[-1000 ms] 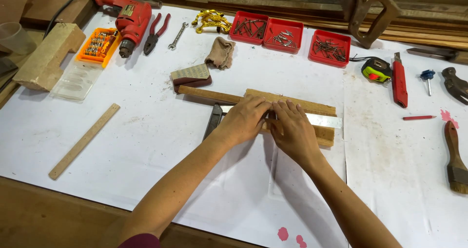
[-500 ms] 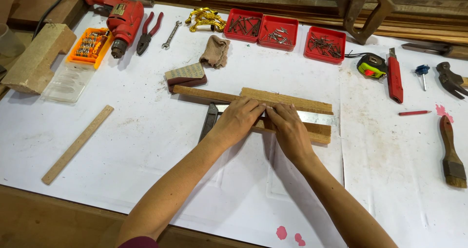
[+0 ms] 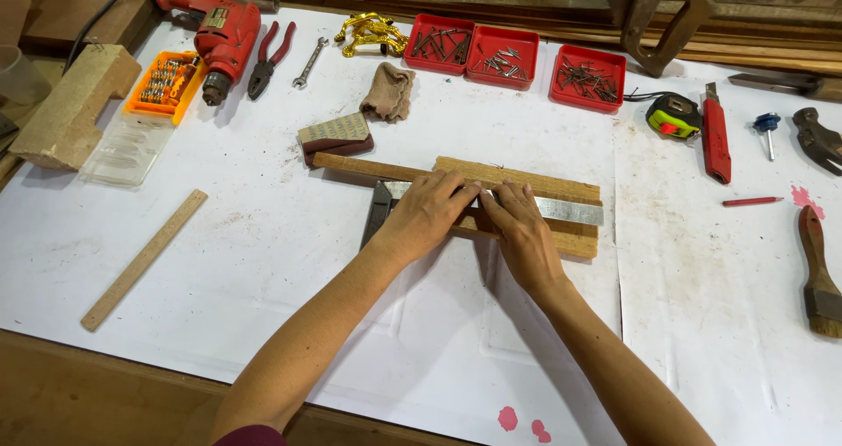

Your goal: Measuring, marking, and nailing wood strips to assemble a structure.

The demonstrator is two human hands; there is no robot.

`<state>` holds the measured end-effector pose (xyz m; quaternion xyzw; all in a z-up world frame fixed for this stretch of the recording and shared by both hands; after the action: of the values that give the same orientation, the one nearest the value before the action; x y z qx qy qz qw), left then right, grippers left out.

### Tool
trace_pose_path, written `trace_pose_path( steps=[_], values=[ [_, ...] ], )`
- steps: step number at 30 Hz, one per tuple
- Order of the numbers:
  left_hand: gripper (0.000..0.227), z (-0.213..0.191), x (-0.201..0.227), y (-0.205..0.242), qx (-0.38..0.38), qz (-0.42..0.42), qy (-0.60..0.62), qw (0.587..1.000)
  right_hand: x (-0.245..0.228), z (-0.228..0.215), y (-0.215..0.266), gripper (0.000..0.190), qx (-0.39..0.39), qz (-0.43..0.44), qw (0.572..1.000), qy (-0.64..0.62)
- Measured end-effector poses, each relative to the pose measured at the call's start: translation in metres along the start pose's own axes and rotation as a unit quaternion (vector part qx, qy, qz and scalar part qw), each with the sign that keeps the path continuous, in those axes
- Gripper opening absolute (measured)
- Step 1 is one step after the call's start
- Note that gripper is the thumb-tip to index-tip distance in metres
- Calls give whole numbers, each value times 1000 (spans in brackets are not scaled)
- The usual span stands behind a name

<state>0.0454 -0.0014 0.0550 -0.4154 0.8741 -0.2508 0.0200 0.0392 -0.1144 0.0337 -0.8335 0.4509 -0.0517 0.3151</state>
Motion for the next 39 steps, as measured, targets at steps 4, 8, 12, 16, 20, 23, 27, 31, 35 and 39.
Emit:
trace_pose_path(
  steps=[4, 8, 12, 16, 20, 23, 27, 31, 35, 39],
  values=[
    [36, -1, -1, -1, -9, -9, 8, 1000, -5, -7, -5, 50, 0, 3, 1000, -11],
    [39, -12, -5, 2, -11, -24, 11, 1000, -13, -11, -12, 55, 0, -17, 1000, 2],
    [42, -33, -10, 8, 15, -16, -16, 1000, -32, -18, -30, 55, 14, -44, 999, -24],
    [40, -53, -27, 15, 30, -30, -36, 998, -48, -11, -50, 55, 10, -63, 996, -57],
    [42, -73, -50, 23, 67, -31, -54, 996, -64, 2, -75, 56, 16, -90, 993, -80],
    [43, -90, -70, 28, 88, -43, -56, 994, -78, 9, -97, 54, 26, -102, 989, -102],
    [40, -108, -103, 36, 139, -42, -74, 987, -100, 18, -129, 54, 32, -124, 984, -122],
    [35, -120, -139, 36, 107, -87, -56, 989, -120, 34, -164, 52, 14, -135, 980, -146],
    [38, -128, -178, 41, 95, -112, -74, 986, -135, 53, -193, 44, 40, -160, 969, -183],
    [45, -131, -219, 45, 92, -141, -86, 982, -143, 85, -222, 47, 48, -195, 960, -194]
  ],
)
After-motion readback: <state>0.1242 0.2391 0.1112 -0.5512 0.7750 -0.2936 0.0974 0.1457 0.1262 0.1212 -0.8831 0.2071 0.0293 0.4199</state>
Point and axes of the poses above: each hand's wrist, its own y-axis away from the middle knuckle, its own z-axis out of the palm, x = y × z, the point moved 10 cm from there along -y, towards the middle knuckle, and after that the axes turned 5 degrees about y, right-handed, at the moved point
